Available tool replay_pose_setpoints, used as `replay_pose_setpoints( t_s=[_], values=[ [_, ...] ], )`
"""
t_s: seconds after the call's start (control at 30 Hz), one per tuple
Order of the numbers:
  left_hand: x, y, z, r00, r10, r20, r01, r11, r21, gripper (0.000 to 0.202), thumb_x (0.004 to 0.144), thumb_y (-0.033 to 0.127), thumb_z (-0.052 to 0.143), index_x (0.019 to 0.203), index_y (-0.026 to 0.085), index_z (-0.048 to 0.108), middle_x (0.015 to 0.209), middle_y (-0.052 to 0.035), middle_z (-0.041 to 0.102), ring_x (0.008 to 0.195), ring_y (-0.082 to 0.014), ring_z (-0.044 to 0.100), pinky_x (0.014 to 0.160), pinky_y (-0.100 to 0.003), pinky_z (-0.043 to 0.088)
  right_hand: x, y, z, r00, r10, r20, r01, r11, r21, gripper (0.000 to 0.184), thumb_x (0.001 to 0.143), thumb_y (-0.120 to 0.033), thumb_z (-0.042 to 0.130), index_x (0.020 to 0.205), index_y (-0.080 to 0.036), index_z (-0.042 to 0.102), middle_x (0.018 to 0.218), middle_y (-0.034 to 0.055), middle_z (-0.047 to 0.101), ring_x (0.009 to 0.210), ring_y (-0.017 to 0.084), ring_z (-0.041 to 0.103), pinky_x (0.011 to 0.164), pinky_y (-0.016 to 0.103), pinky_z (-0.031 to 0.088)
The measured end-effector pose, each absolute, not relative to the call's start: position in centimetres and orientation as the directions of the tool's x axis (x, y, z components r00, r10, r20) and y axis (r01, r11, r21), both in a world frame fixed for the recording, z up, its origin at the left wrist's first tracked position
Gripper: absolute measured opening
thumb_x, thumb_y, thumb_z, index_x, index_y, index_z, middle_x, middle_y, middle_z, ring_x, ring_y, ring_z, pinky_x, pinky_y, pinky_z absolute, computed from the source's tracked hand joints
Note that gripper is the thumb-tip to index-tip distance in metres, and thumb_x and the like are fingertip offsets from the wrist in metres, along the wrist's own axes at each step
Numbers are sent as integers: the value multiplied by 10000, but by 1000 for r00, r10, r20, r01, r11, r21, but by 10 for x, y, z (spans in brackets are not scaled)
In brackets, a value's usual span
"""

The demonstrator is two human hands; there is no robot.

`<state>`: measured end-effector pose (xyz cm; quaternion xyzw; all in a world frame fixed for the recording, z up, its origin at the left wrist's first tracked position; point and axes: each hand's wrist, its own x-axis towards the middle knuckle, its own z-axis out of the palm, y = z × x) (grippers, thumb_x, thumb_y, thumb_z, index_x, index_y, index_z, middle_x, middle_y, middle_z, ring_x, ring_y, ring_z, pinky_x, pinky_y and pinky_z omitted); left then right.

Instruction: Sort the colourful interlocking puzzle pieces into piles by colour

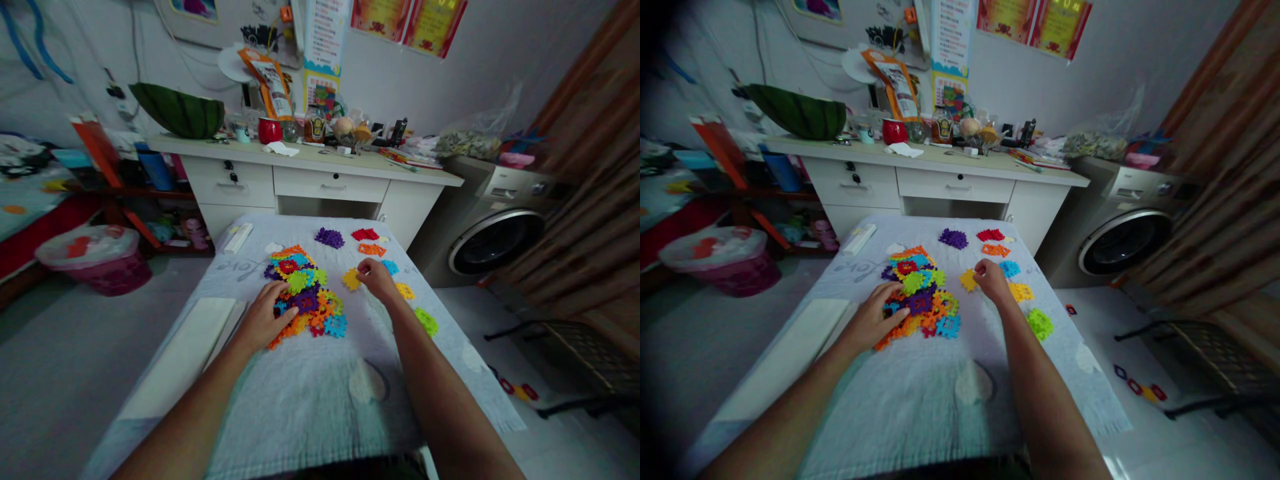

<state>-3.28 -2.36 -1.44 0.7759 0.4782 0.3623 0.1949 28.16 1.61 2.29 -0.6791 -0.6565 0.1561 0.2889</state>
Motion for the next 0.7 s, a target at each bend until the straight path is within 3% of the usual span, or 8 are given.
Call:
replay_pose_setpoints(
  t_s=[0.23,0.4,0.53,0.7],
  values=[
    [-38,-17,-23,262,875,406,622,-475,622,438,843,452,583,1208,211,559,1270,-101,563,1216,-267,534,1084,-471,412,388,-21,35,293,900,323,910,-159,-383,89,706,-132,538,746,-190,591,756,15,619,680,146,535,635,252,372],
    [-38,-15,-25,261,880,397,636,-466,615,441,845,478,569,1182,194,575,1258,-112,565,1204,-265,538,1081,-464,412,406,-40,21,298,915,271,942,-237,-235,94,726,-99,534,735,-183,574,779,34,617,689,145,528,616,248,340],
    [-38,-15,-26,261,884,387,647,-458,610,445,842,488,569,1181,199,581,1256,-106,568,1200,-265,545,1080,-459,414,400,-45,19,185,963,194,955,-129,-268,53,721,-154,614,757,-181,587,783,15,632,700,142,546,650,244,374],
    [-38,-15,-26,258,885,387,648,-455,611,439,845,483,574,1180,200,582,1257,-106,571,1205,-264,545,1079,-455,419,374,-45,40,185,948,257,896,-56,-440,86,784,-246,606,840,-183,626,811,16,659,694,145,582,682,265,420]
  ],
)
